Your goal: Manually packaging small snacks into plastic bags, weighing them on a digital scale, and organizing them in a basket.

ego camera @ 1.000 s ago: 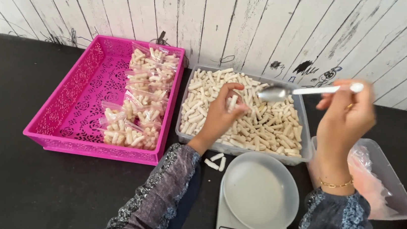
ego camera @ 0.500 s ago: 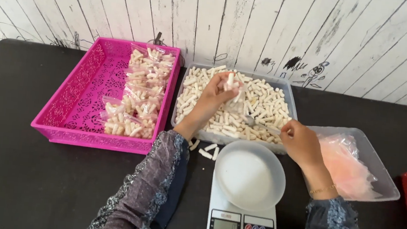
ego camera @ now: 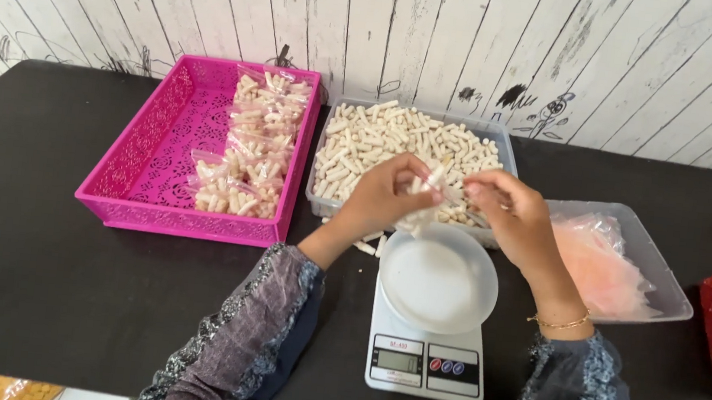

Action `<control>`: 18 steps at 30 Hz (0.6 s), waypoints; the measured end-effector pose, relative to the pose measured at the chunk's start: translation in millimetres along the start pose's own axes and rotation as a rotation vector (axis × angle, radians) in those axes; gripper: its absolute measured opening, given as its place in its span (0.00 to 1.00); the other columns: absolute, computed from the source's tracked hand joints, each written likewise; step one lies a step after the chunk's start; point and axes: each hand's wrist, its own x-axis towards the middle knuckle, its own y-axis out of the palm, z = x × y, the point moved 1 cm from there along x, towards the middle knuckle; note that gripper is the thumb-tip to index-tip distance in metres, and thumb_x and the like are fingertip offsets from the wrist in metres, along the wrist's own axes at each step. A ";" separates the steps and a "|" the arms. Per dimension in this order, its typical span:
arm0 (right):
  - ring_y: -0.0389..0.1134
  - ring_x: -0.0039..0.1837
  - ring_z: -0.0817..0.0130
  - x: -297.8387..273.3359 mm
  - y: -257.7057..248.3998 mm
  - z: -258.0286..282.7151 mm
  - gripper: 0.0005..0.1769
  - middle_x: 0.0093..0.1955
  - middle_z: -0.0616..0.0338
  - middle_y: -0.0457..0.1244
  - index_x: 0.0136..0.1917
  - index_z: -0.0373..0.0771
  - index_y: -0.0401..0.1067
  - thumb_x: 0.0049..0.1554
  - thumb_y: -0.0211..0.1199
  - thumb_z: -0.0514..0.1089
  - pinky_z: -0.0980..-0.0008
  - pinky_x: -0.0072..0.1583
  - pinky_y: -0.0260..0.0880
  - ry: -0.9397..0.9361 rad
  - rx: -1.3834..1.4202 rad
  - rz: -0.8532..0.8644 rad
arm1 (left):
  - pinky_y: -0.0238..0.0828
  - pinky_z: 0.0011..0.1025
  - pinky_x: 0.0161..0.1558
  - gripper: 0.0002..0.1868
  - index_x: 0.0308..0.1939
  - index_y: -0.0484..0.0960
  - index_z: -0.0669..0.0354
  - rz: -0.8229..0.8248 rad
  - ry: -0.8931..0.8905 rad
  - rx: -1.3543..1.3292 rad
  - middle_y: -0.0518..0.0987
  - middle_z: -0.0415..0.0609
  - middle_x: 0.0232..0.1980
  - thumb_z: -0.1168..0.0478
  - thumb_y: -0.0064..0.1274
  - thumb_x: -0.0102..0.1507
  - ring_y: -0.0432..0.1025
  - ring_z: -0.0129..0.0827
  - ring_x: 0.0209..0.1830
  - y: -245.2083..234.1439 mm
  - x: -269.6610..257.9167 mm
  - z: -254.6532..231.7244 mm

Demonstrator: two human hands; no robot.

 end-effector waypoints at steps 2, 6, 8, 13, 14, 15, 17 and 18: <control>0.71 0.48 0.70 -8.5 4.6 12.0 0.13 0.47 0.55 0.69 0.56 0.44 0.76 0.58 0.64 0.48 0.71 0.45 0.74 -0.028 0.098 0.035 | 0.63 0.16 0.33 0.20 0.44 0.78 0.45 0.013 -0.003 0.063 0.85 0.35 0.40 0.49 0.68 0.54 0.67 0.20 0.28 8.5 -3.0 9.1; 0.70 0.44 0.69 -17.6 9.6 18.0 0.16 0.46 0.49 0.69 0.55 0.34 0.76 0.55 0.68 0.43 0.71 0.43 0.74 -0.035 0.135 0.072 | 0.71 0.23 0.43 0.21 0.45 0.80 0.45 0.031 -0.013 0.208 0.85 0.37 0.43 0.44 0.67 0.53 0.71 0.26 0.36 18.7 -17.3 5.7; 0.68 0.42 0.71 -14.5 12.8 -0.4 0.14 0.43 0.52 0.68 0.52 0.35 0.76 0.53 0.69 0.42 0.72 0.42 0.73 -0.006 0.182 0.077 | 0.73 0.26 0.45 0.23 0.46 0.80 0.46 0.059 -0.031 0.219 0.85 0.39 0.45 0.43 0.67 0.53 0.74 0.29 0.38 18.7 -20.8 10.6; 0.63 0.40 0.78 -9.6 16.9 -12.9 0.08 0.39 0.62 0.63 0.47 0.40 0.76 0.53 0.68 0.41 0.79 0.41 0.70 0.110 0.313 0.015 | 0.75 0.29 0.51 0.20 0.47 0.82 0.46 0.137 -0.088 0.154 0.84 0.42 0.50 0.44 0.63 0.56 0.79 0.30 0.44 19.3 -24.8 8.4; 0.63 0.41 0.81 -2.1 17.4 -22.7 0.08 0.38 0.64 0.63 0.47 0.42 0.74 0.54 0.67 0.43 0.84 0.40 0.69 0.157 0.354 -0.062 | 0.76 0.27 0.50 0.18 0.46 0.82 0.46 0.137 -0.089 0.148 0.84 0.42 0.48 0.46 0.63 0.57 0.80 0.28 0.42 19.5 -23.2 11.8; 0.64 0.41 0.83 4.8 18.6 -32.7 0.08 0.38 0.65 0.64 0.47 0.43 0.72 0.55 0.66 0.45 0.88 0.40 0.68 0.205 0.397 -0.138 | 0.77 0.26 0.48 0.16 0.46 0.83 0.46 0.138 -0.092 0.143 0.84 0.42 0.47 0.48 0.62 0.57 0.80 0.27 0.40 19.3 -22.4 15.5; 0.66 0.40 0.83 33.6 17.9 -63.9 0.09 0.38 0.65 0.66 0.46 0.43 0.73 0.54 0.68 0.46 0.87 0.38 0.68 0.218 0.337 -0.174 | 0.77 0.25 0.48 0.15 0.45 0.83 0.45 0.120 -0.106 0.161 0.84 0.41 0.46 0.49 0.62 0.57 0.80 0.27 0.40 18.4 -21.8 17.6; 0.68 0.40 0.84 48.5 17.7 -79.6 0.11 0.37 0.65 0.67 0.46 0.43 0.75 0.53 0.70 0.48 0.87 0.36 0.68 0.231 0.277 -0.210 | 0.77 0.25 0.47 0.14 0.44 0.84 0.45 0.102 -0.119 0.179 0.84 0.41 0.45 0.50 0.63 0.57 0.80 0.26 0.39 17.6 -21.1 18.8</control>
